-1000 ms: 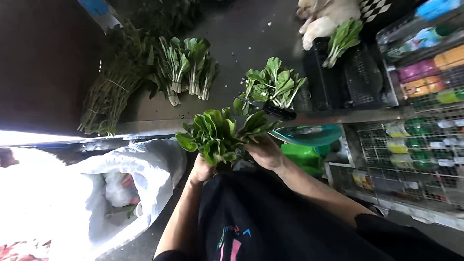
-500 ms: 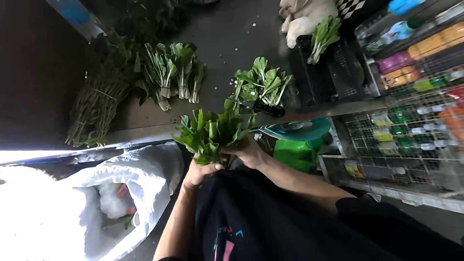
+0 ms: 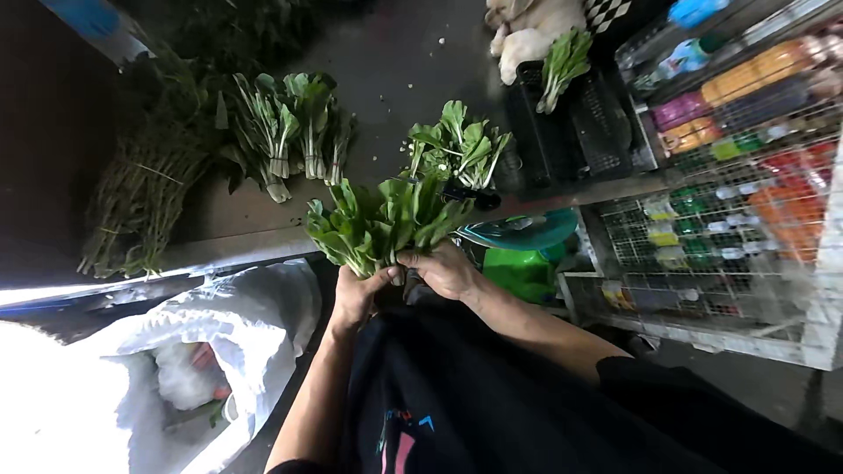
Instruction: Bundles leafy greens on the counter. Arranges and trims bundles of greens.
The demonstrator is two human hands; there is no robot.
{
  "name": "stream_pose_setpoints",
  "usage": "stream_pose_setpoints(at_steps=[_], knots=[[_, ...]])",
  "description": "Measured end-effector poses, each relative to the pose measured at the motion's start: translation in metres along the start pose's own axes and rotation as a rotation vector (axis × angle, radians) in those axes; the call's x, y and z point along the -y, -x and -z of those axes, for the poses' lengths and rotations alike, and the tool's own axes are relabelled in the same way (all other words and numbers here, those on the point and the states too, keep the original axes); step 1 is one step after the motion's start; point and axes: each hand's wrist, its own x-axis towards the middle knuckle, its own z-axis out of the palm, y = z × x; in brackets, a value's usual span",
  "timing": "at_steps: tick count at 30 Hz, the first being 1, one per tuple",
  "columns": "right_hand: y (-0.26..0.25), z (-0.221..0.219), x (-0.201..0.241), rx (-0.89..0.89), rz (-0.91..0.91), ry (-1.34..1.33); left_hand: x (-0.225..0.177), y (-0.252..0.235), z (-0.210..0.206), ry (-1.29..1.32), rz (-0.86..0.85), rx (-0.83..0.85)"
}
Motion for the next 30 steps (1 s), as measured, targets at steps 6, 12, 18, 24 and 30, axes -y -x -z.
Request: stream_pose_setpoints(at_steps=[6, 12, 18, 24, 30], knots=[[-0.002, 0.011, 0.0, -0.035, 0.008, 0.094, 0.004, 0.0, 0.0, 0.082, 0.009, -0.049], [-0.003, 0.006, -0.003, -0.119, 0.021, 0.299, -0.002, -0.002, -0.001, -0.044, 0.034, -0.074], [-0.008, 0.007, -0.006, -0.28, 0.001, 0.559, 0.005, -0.005, -0.007, -0.071, 0.061, -0.185], [-0.006, 0.015, -0.01, -0.182, 0.083, 0.442, 0.006, -0.007, -0.014, 0.134, 0.069, -0.282], [-0.011, 0.026, 0.009, -0.253, 0.299, 0.138, -0.005, -0.022, -0.002, 0.531, 0.034, -0.554]])
